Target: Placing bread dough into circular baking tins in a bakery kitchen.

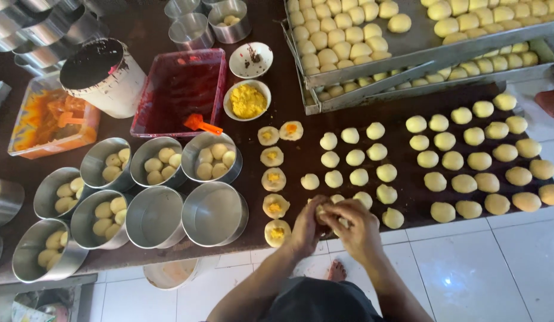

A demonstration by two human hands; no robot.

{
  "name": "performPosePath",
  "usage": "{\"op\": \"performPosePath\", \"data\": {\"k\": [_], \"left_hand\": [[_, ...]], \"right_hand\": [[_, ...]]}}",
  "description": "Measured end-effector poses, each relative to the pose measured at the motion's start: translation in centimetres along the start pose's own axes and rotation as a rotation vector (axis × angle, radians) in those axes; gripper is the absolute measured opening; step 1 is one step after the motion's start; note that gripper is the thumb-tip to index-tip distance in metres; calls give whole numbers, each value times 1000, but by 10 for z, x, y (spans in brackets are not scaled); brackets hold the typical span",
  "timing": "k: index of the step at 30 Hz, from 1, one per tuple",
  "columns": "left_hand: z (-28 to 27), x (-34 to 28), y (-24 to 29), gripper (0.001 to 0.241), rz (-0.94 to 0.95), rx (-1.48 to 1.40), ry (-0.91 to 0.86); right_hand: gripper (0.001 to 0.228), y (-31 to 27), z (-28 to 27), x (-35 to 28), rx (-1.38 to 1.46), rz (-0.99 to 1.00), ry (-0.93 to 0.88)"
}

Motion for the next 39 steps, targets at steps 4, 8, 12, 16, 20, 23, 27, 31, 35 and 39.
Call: {"op": "performPosePath", "data": {"k": [4,8,12,16,20,23,27,31,35,39], "left_hand": [[-11,0,-1,33,150,-53,247],[6,-9,16,26,205,-102,208],[2,-4,9,28,241,1,191],[1,-3,11,36,222,76,221],[-2,1,15,27,165,-36,199],[-22,21,26,37,120,153,160],[-39,84,103,49,352,959,356],[-69,127,103,47,519,1403,483],[-65,141,122,64,325,1910,673],[-131,178,161,54,206,2078,911]], "right_hand": [[20,-42,-6,9,73,-120,115],[31,-52,-13,12,141,-134,191],[15,-31,-6,1,174,-105,168],[14,-47,-15,9,206,-78,182],[23,4,5,3,467,216,84],[32,30,5,-2,427,358,124],[45,-6,-44,8,616,209,343],[40,1,-54,-12,555,287,271],[36,41,-59,-32,518,361,304],[34,49,-62,-57,648,485,341]]}}
Point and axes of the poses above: each hand's wrist, its own x-axis towards the middle knuckle, its own z-axis out of the palm, y = z × x, the point moved 5 cm from there along x, towards the middle knuckle, and after that the axes turned 5 degrees about -z, right-handed, at the moved point
